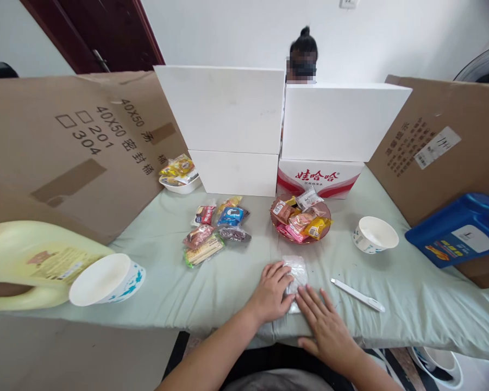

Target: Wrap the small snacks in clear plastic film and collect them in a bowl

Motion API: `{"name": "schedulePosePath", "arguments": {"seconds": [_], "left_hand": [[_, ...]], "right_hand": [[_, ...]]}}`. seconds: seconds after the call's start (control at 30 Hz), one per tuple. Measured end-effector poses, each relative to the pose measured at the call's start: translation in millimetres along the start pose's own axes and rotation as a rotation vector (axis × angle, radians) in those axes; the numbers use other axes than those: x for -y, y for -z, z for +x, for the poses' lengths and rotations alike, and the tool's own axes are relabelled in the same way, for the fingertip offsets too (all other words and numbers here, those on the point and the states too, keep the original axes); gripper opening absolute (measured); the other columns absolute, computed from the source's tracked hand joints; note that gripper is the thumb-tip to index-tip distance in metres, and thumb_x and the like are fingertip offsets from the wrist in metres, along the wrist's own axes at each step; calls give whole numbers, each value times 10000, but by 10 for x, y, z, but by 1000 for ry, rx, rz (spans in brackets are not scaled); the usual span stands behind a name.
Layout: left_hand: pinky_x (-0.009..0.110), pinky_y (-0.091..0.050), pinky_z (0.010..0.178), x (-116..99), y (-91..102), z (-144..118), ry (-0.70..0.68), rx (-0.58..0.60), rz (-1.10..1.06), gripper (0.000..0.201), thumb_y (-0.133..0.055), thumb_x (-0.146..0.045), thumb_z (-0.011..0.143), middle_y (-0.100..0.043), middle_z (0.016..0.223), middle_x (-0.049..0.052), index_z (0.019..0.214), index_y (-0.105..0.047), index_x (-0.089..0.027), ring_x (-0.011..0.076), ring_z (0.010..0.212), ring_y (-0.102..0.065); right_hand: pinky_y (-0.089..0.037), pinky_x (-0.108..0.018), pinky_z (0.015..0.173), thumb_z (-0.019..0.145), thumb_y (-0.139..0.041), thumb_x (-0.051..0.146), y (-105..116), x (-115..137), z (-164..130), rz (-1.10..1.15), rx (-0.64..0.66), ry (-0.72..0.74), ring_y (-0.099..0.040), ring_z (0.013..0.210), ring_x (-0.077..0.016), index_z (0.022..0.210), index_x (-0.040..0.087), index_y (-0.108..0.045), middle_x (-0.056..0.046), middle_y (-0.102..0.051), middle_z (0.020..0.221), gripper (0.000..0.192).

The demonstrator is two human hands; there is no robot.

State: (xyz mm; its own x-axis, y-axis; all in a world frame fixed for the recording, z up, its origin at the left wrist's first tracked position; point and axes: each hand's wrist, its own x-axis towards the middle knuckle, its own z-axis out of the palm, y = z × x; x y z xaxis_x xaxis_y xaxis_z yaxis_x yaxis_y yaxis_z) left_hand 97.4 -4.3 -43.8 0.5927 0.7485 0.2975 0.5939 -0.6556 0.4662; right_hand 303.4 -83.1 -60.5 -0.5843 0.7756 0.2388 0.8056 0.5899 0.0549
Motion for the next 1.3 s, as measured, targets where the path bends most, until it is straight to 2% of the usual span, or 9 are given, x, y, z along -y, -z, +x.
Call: {"name": "schedulePosePath", "arguments": {"seconds": [0.17, 0.33, 0.47, 0.57, 0.7, 0.8, 1.0, 1.17, 1.3], "left_hand": [[427, -370, 1014, -8, -8, -28, -183, 35, -69, 169, -590, -215, 844, -650, 1070, 46, 982, -685, -238, 240, 1121, -515], [431, -400, 985, -14, 2, -17, -170, 99, -116, 238, -582, -224, 848, -653, 1089, 52, 1074, -657, -237, 247, 1093, -517], [425, -431, 977, 30, -11, -20, -123, 73, -191, 501, -474, -114, 861, -657, 1113, 58, 1351, -446, -214, 228, 1086, -526], [424, -437, 980, 71, -43, -32, -107, 21, -233, 673, -409, -21, 823, -658, 1092, 53, 1455, -267, -205, 216, 1073, -538], [448, -413, 999, 86, -61, -35, -136, -1, -255, 773, -448, -21, 794, -658, 1083, 40, 1487, -163, -208, 225, 1064, -532], [429, -419, 986, 69, -26, -24, -126, 16, -257, 677, -478, -77, 843, -655, 1083, 40, 1463, -241, -213, 219, 1045, -530], [407, -421, 975, 28, 50, -3, -185, 105, -168, 366, -546, -382, 930, -652, 1086, 52, 1275, -565, -263, 232, 1091, -514], [397, -427, 979, 18, 60, -4, -210, 92, -186, 257, -577, -262, 910, -666, 1089, 38, 1153, -657, -270, 220, 1101, -516], [397, -447, 953, 35, 53, 3, -227, 138, -255, 289, -576, -219, 901, -690, 1083, 24, 1167, -651, -304, 211, 1068, -545]], "right_hand": [[-335, -349, 1029, 893, -464, 141, 141, 288, -236, 84, -124, -61, -549, 1116, -182, 1310, 244, -534, -28, -638, 1244, 435], [-439, -343, 931, 929, -405, 133, 271, 263, -99, 359, -183, -123, -596, 1033, -190, 1088, 252, -614, -31, -688, 1031, 289], [-479, -252, 681, 989, -326, 207, 193, 82, 138, 407, -149, -357, -653, 766, -148, 1018, 204, -612, -42, -695, 876, 288], [-448, -249, 619, 992, -329, 268, 63, -42, 282, 249, -69, -603, -673, 736, -162, 1007, 193, -617, -60, -713, 908, 298], [-379, -255, 552, 969, -381, 275, -24, -97, 371, 125, 21, -730, -656, 641, -170, 951, 182, -621, -51, -704, 808, 258], [-329, -253, 528, 963, -402, 281, -27, -89, 396, 98, 38, -755, -638, 600, -158, 925, 181, -610, -38, -689, 768, 234], [-273, -258, 505, 962, -403, 275, -16, -80, 449, 46, 90, -758, -631, 583, -148, 881, 193, -575, -22, -662, 728, 207], [-272, -262, 499, 964, -393, 256, -9, -68, 480, 15, 133, -750, -641, 595, -157, 874, 193, -554, -23, -647, 718, 196], [-277, -263, 499, 966, -391, 245, -7, -64, 502, 6, 158, -748, -645, 622, -160, 878, 194, -549, -30, -651, 748, 188]]}}
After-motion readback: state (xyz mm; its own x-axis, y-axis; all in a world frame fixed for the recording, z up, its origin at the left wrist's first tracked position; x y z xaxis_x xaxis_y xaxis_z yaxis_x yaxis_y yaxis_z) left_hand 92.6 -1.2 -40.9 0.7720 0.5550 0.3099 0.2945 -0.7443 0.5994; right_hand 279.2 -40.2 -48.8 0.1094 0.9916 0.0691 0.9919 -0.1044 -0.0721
